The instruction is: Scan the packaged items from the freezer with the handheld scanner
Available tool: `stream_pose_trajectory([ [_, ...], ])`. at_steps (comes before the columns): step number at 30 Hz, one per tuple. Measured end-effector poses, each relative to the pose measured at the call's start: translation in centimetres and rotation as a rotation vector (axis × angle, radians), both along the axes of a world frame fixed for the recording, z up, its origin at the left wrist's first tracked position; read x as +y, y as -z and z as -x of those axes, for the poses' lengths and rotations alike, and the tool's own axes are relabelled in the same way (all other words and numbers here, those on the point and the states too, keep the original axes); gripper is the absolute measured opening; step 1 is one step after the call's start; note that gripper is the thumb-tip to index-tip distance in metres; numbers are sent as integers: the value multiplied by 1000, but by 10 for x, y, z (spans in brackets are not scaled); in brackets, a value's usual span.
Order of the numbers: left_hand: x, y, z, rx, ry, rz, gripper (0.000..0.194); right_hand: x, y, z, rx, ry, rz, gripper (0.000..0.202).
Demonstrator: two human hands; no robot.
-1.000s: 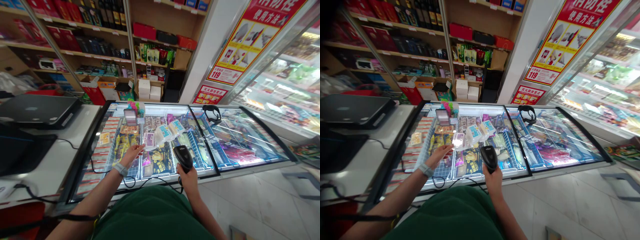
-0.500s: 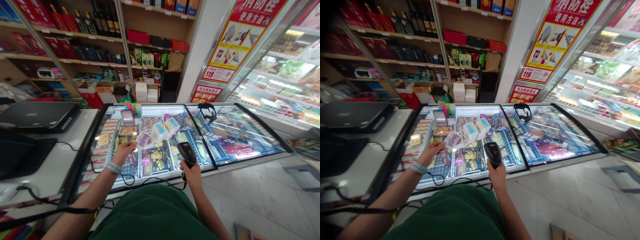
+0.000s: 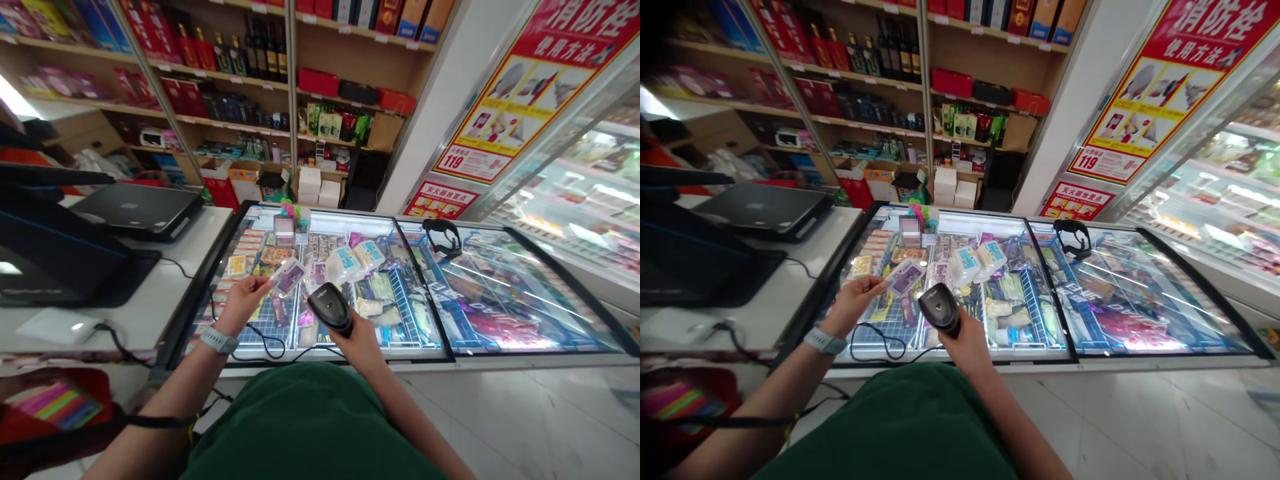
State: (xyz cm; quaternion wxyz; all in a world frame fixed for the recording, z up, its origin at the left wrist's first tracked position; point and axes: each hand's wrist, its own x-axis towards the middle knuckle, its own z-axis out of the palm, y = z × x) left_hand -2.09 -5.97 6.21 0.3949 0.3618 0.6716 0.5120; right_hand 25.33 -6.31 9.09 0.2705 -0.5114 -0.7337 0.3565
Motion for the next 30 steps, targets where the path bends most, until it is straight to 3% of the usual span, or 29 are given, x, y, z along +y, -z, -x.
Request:
stream_pose_trajectory([
  [12, -6, -11, 16, 21, -5, -13, 43, 4, 3, 20, -82, -93, 35, 25],
  [30, -2, -2, 19, -2, -4, -2, 44, 8, 6, 23, -125, -101, 45, 23],
])
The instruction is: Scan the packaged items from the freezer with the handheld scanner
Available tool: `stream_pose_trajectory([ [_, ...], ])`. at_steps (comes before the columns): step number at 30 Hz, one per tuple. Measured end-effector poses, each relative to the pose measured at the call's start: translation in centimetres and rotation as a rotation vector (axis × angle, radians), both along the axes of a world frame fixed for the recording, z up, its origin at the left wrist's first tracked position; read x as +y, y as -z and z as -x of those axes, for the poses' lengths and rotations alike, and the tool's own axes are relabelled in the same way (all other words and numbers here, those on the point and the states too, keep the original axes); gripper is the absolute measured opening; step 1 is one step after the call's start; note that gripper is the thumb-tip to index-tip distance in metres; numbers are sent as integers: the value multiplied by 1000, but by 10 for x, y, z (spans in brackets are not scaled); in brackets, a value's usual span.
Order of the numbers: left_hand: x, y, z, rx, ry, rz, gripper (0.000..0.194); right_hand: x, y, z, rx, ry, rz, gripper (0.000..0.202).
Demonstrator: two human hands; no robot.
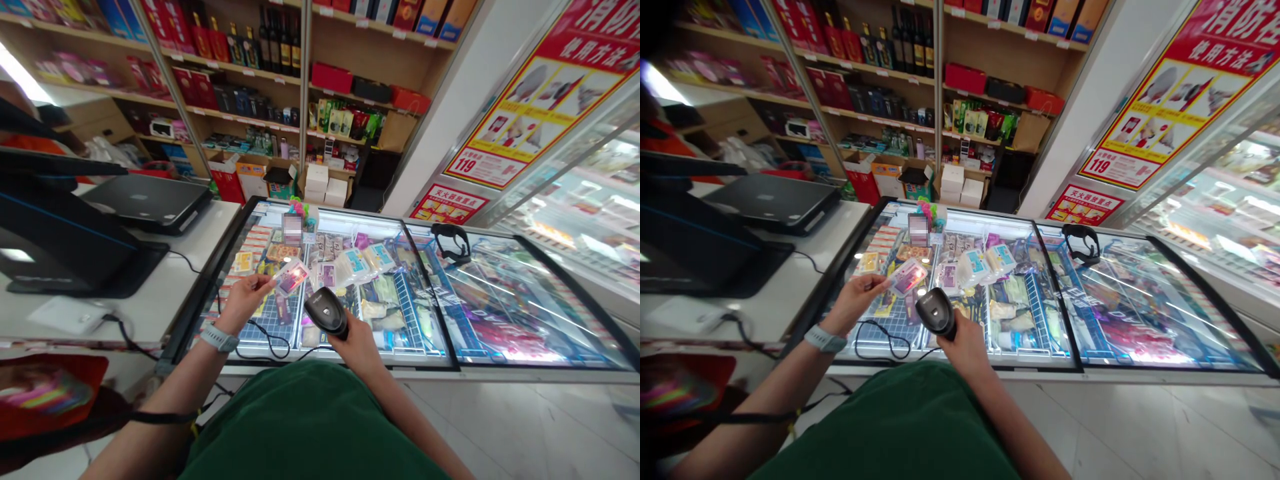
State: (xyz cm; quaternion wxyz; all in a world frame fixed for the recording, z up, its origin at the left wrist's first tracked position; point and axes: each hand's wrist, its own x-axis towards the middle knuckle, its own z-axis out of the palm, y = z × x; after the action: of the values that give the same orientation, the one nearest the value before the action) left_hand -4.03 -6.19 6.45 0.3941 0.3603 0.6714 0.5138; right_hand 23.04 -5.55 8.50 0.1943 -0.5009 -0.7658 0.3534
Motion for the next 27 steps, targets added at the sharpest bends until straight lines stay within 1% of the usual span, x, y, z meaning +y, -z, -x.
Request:
stream_pose_trajectory([
  [5, 2, 7, 2, -69, -25, 18, 41, -1, 0, 2, -3, 9, 20, 21],
  [7, 3, 15, 5, -115, -49, 38, 41, -1, 0, 3, 11, 13, 29, 22],
  [10, 5, 32, 15, -205, -113, 94, 37, -1, 0, 3, 37, 31, 29, 27],
  [14, 14, 60, 41, -319, -253, 223, 23, -2, 3, -4, 55, 79, 36, 29],
  [15, 17, 67, 49, -337, -293, 258, 23, -3, 5, -6, 62, 96, 47, 30],
  [18, 30, 82, 76, -373, -404, 347, 30, -7, 8, -14, 74, 170, 77, 33],
  [22, 49, 94, 104, -386, -508, 427, 36, -14, 15, -25, 68, 286, 84, 35],
  [24, 59, 98, 113, -376, -540, 451, 36, -18, 18, -30, 56, 338, 77, 37],
  [27, 71, 101, 119, -340, -556, 461, 37, -22, 21, -36, 28, 400, 77, 41],
])
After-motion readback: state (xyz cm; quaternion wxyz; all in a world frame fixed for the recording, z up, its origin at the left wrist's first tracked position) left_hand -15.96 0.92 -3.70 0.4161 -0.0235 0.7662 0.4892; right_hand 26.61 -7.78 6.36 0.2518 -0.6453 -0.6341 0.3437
